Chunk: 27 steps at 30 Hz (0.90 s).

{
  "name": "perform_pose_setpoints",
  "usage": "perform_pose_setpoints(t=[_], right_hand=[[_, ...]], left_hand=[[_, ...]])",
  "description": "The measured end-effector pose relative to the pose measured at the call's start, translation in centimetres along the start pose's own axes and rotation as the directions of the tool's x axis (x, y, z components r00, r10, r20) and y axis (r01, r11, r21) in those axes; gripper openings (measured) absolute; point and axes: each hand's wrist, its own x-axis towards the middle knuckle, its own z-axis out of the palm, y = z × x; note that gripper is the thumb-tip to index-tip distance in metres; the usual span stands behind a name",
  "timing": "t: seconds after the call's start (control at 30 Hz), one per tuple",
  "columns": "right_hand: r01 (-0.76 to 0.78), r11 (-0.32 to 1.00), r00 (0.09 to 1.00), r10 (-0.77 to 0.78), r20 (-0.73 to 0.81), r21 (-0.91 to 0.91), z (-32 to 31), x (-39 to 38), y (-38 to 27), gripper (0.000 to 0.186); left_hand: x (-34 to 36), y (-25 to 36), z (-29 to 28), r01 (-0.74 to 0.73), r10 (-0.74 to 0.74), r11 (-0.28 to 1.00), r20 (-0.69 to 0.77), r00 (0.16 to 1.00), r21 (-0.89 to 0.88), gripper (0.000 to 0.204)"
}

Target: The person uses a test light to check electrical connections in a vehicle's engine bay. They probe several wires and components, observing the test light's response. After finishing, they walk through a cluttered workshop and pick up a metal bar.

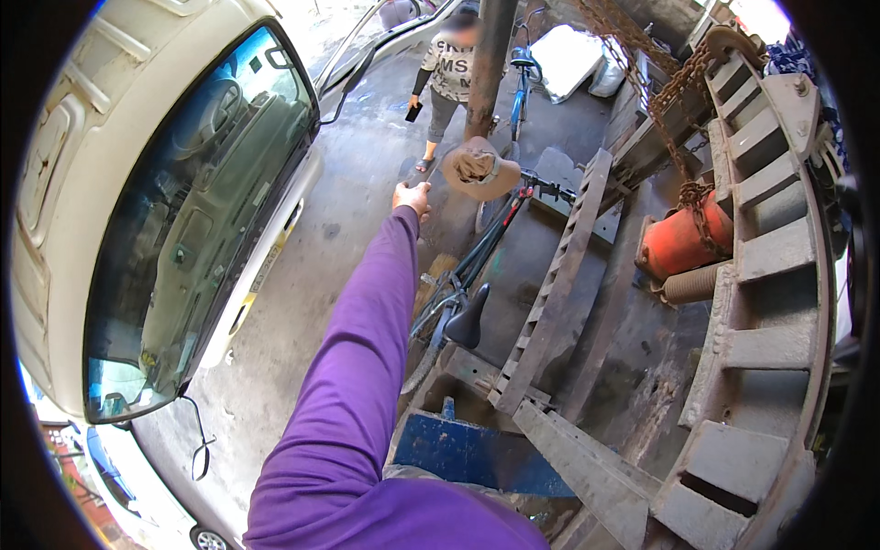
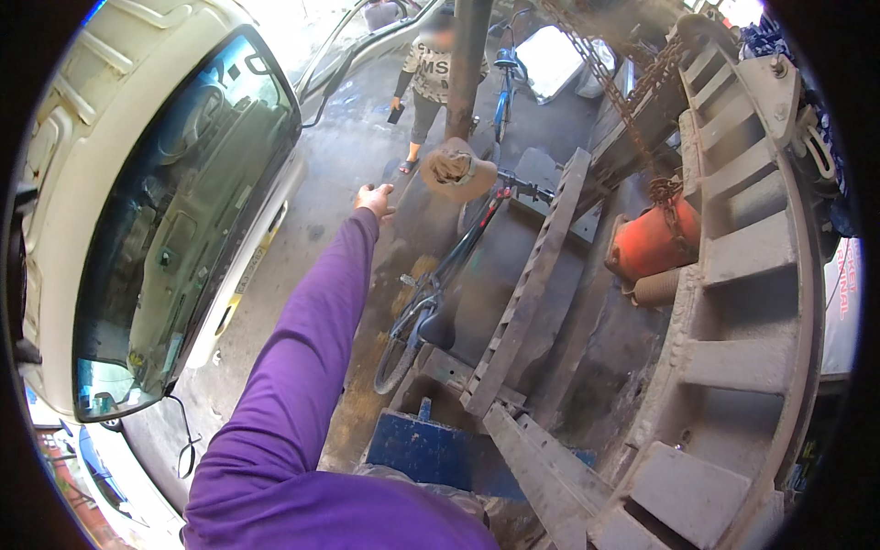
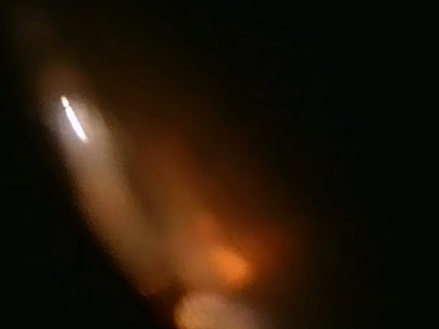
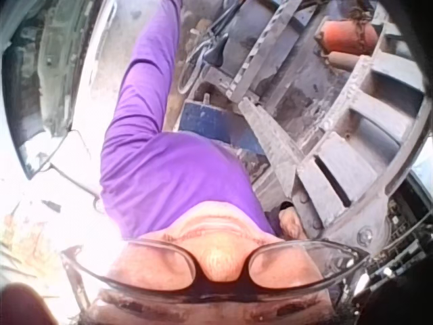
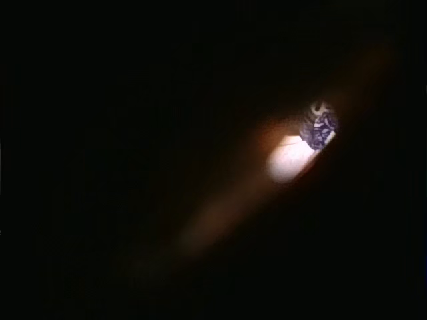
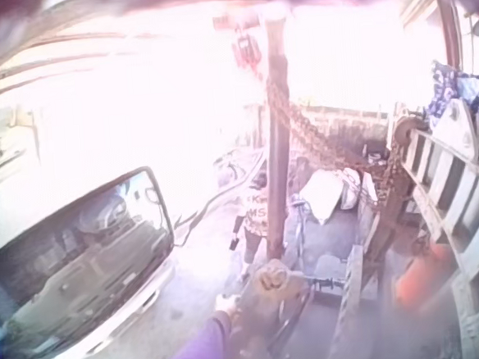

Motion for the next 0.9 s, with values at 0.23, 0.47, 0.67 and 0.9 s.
perform_pose_setpoints(t=[0.23, 0.47, 0.67, 0.9], right_hand=[[0.027, 0.999, 1.000, -0.027, -0.009, 0.021, 0.4, 0.1, 0.6, 0.073], [0.055, 0.997, 0.998, -0.054, -0.018, 0.051, 0.8, 0.2, 0.7, 0.072], [0.074, 0.995, 0.997, -0.072, -0.032, 0.074, 0.6, 0.2, 0.9, 0.071], [0.102, 0.991, 0.994, -0.099, -0.047, 0.088, -0.3, 0.4, 1.1, 0.069]], left_hand=[[0.1, -2.1, -3.7, -0.007, 0.022, 0.993, -0.126, 0.992, 0.118, 0.088], [0.6, -6.1, -8.8, -0.048, 0.154, 0.920, -0.245, 0.957, 0.389, 0.096], [-2.2, -9.2, -12.2, 0.097, -0.130, 0.988, -0.298, 0.946, -0.122, 0.116], [-2.9, -9.6, -13.3, 0.164, -0.168, 0.746, 0.055, 0.984, -0.645, 0.101]])
